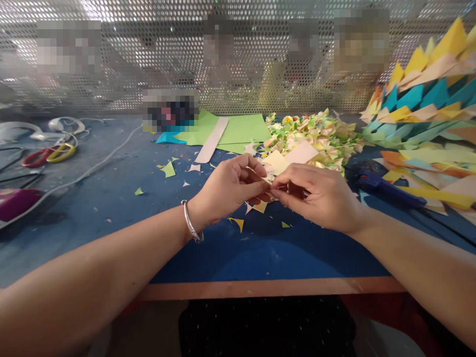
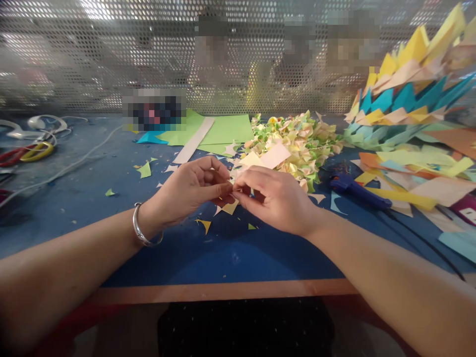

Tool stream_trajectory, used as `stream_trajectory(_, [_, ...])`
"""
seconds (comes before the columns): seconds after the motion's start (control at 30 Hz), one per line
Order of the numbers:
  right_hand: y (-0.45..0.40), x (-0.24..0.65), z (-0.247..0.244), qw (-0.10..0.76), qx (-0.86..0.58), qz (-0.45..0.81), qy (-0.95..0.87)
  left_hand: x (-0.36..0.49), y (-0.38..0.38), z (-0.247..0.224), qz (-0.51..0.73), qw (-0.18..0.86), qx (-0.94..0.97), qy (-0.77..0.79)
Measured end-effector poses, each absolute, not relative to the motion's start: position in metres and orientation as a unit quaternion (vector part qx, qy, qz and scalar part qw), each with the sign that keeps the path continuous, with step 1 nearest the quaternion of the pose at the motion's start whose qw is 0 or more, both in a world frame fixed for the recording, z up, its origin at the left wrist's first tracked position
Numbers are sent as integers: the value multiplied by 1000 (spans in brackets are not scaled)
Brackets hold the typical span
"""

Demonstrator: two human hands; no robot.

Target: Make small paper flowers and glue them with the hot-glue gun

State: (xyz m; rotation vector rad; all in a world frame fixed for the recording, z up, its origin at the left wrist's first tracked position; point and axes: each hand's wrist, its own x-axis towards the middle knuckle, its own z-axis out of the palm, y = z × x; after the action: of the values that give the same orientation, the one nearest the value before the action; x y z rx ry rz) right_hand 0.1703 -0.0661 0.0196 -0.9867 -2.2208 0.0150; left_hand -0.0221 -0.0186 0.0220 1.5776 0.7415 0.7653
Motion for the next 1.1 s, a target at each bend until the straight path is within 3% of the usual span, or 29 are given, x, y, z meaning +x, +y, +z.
stream_trajectory(0.5, [-60, 171, 14, 377, -429, 171, -803, -25, -20, 19, 332, 483, 760, 281])
stream_trajectory(1.1, [-57, 179, 10, 364, -490, 320, -724, -25, -20, 19, 356, 481, 760, 254])
